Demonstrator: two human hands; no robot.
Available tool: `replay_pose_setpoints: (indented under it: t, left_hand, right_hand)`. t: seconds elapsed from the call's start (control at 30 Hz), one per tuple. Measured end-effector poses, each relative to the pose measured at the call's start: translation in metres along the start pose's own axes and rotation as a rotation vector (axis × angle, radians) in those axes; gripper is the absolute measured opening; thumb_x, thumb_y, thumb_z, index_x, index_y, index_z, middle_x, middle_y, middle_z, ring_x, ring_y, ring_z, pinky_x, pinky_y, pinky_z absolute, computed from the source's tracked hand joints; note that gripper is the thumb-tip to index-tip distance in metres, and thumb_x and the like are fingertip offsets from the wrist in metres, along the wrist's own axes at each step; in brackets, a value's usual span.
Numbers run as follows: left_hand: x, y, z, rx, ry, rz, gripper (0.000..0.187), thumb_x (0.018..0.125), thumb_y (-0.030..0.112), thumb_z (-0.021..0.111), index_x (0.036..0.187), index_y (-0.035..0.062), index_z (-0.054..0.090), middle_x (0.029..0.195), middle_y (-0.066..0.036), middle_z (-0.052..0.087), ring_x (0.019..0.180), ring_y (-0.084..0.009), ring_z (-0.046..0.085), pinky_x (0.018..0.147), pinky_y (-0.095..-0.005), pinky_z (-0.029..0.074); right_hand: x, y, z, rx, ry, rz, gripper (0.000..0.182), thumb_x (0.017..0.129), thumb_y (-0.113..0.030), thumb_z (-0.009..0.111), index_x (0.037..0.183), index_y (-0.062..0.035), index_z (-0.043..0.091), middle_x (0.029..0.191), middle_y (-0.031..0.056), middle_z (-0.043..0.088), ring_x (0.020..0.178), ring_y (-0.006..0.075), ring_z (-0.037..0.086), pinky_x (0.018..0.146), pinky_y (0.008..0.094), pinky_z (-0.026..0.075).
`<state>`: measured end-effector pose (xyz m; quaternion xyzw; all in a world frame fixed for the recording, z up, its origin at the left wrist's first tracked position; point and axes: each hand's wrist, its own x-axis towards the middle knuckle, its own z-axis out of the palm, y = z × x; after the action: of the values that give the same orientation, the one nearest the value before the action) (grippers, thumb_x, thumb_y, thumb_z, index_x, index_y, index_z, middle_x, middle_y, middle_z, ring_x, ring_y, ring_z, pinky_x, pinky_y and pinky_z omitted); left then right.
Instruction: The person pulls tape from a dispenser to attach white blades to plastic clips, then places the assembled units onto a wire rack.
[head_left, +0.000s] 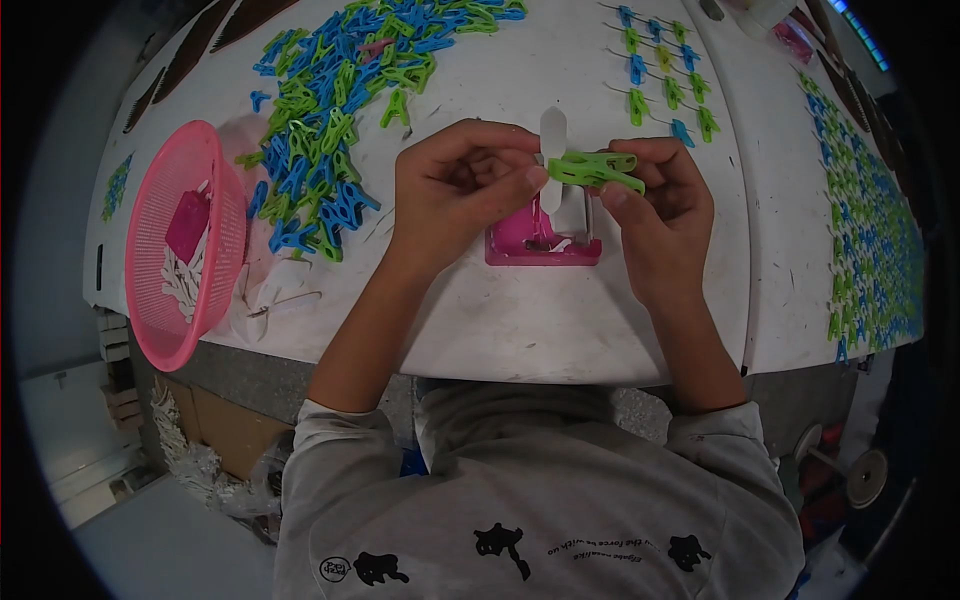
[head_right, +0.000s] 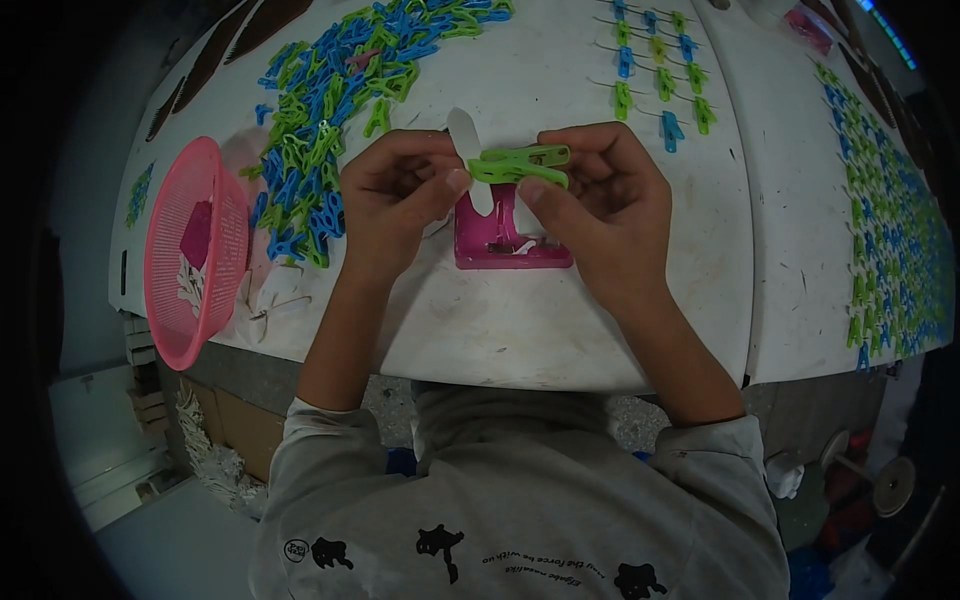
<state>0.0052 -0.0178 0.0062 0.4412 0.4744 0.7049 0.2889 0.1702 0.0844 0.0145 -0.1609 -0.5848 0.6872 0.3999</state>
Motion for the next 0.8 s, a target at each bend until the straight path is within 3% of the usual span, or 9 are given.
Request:
replay_pose_setpoints:
  t: [0.37,0.43,0.53,0.8]
  left_hand:
    - [0.002,-0.004,-0.005,0.058,-0.098,-0.031,0.024,0.08,-0.006,0.074,0.103,-0.0017,0.068,0.084,-0.003,0.068,0.071,-0.0048,0.061,0.063,-0.0181,0.049]
    - [0.002,-0.004,-0.006,0.055,-0.117,-0.049,0.023,0.081,-0.006,0.073,0.103,-0.0021,0.068,0.085,-0.004,0.068,0.073,-0.0053,0.062,0.064,-0.0185,0.049]
    - [0.003,-0.005,-0.008,0.041,-0.143,-0.069,0.022,0.082,-0.006,0.073,0.103,-0.003,0.067,0.087,-0.005,0.069,0.076,-0.0066,0.064,0.067,-0.0193,0.051]
    - [0.003,-0.012,-0.004,-0.097,-0.145,-0.062,0.021,0.084,-0.006,0.07,0.105,-0.004,0.066,0.093,-0.007,0.069,0.085,-0.0088,0.065,0.075,-0.021,0.053]
  right_hand:
    - [0.007,-0.006,-0.006,-0.124,-0.144,0.033,0.032,0.088,-0.001,0.065,0.119,0.0011,0.056,0.095,0.0041,0.065,0.086,0.0073,0.06,0.074,0.0207,0.047]
    - [0.007,-0.011,-0.006,-0.329,-0.222,0.1,0.027,0.088,-0.005,0.068,0.113,0.0013,0.061,0.093,0.0038,0.065,0.082,0.0074,0.06,0.071,0.0205,0.048]
    - [0.008,-0.013,-0.008,-0.391,-0.229,0.145,0.02,0.088,-0.007,0.07,0.106,0.0015,0.065,0.089,0.0041,0.065,0.077,0.0071,0.059,0.066,0.0208,0.048]
    - [0.008,-0.009,-0.014,-0.427,-0.262,0.047,0.02,0.089,-0.005,0.07,0.107,0.0027,0.066,0.091,0.0045,0.067,0.079,0.0067,0.06,0.068,0.0209,0.048]
